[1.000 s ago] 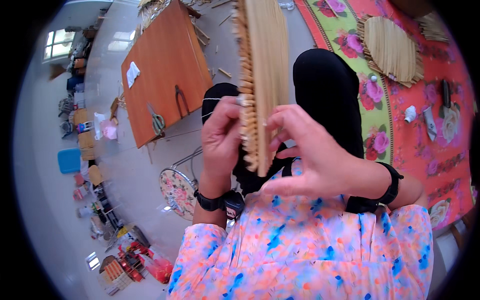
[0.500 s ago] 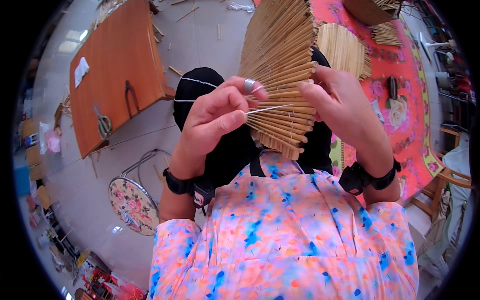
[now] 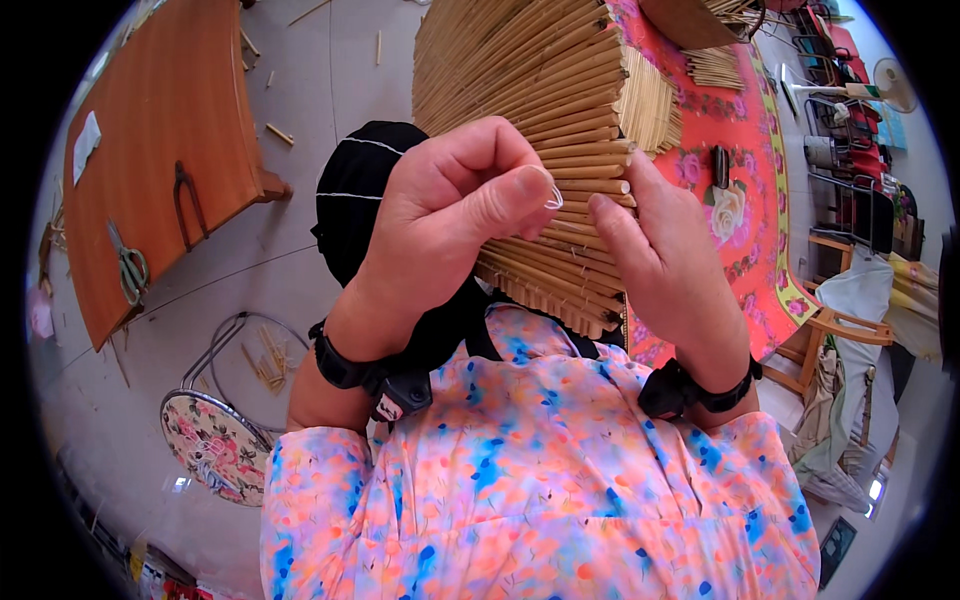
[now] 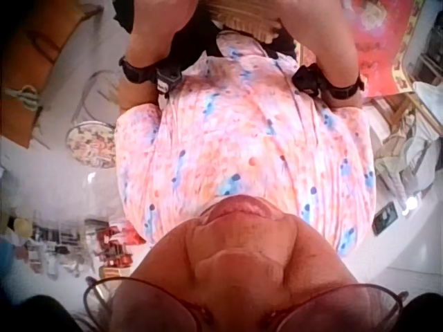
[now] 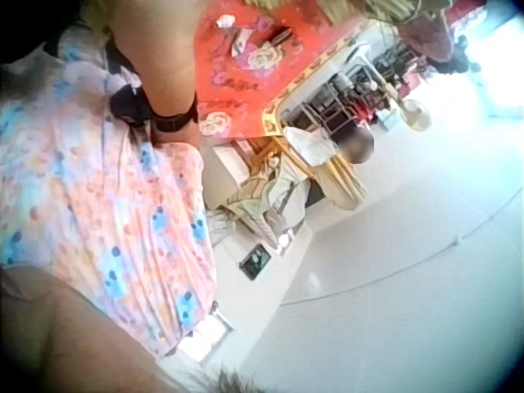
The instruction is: The person sits on the floor and weaves a bamboo mat by hand. They use a thin white string to tie the bamboo strips together, pulling the string through the gaps and tightening it. The person occasionally uses pliers to assist with the string and adjusts the mat's position.
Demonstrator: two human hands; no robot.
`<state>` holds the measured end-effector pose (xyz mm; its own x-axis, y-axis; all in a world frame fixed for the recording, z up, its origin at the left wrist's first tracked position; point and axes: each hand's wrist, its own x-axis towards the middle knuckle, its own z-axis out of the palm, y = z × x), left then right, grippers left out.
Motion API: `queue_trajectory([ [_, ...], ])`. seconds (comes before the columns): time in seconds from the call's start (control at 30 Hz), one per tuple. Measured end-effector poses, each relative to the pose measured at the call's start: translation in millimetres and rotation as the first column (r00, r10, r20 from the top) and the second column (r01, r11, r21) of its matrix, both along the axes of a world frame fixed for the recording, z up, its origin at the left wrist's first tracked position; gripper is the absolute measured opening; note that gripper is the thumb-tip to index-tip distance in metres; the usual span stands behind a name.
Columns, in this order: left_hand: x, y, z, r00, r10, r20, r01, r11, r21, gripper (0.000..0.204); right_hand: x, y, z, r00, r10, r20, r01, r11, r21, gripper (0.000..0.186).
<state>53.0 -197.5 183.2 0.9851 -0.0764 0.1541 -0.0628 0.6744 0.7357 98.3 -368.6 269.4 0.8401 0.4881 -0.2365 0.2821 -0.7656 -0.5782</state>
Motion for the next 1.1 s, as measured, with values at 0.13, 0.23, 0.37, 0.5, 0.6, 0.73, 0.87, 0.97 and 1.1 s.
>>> queue_trajectory([
  [0.13,0,5,1,1.000,0.011,-0.001,-0.011,0.998,0.061,0.023,3,-1,-10,0.993,0.053,0.102,-0.065,0.990,0.124,0.026],
  [0.23,0,13,4,0.999,-0.034,-0.024,0.038,0.988,0.148,0.020,4,-3,2,0.994,0.069,-0.085,-0.049,0.975,0.219,0.030],
  [0.37,-11,17,15,0.973,0.004,-0.232,0.064,0.957,0.283,0.016,-4,-17,-35,0.930,0.249,-0.272,0.002,0.734,0.679,0.041],
  [0.5,-24,19,24,0.921,0.157,-0.358,-0.056,0.959,0.277,0.014,-8,-24,-65,0.914,0.406,-0.010,-0.258,0.600,0.757,0.068],
  [0.6,-40,35,22,0.910,0.196,-0.366,-0.097,0.957,0.273,0.030,-5,-26,-86,0.882,0.442,0.163,-0.385,0.479,0.788,0.069],
  [0.73,-51,44,28,0.920,0.205,-0.334,-0.124,0.961,0.246,0.040,-12,-23,-105,0.880,0.455,0.138,-0.329,0.371,0.868,0.070],
  [0.87,-53,41,43,0.864,0.339,-0.373,-0.152,0.881,0.449,0.044,-8,-26,-110,0.860,0.500,0.101,-0.296,0.328,0.897,0.073],
  [0.97,-50,29,49,0.817,0.467,-0.338,-0.188,0.770,0.609,0.049,1,-29,-111,0.833,0.548,0.082,-0.281,0.290,0.915,0.076],
  [1.1,-53,23,60,0.760,0.531,-0.375,-0.186,0.730,0.657,0.052,8,-29,-114,0.804,0.586,0.104,-0.300,0.247,0.921,0.080],
])
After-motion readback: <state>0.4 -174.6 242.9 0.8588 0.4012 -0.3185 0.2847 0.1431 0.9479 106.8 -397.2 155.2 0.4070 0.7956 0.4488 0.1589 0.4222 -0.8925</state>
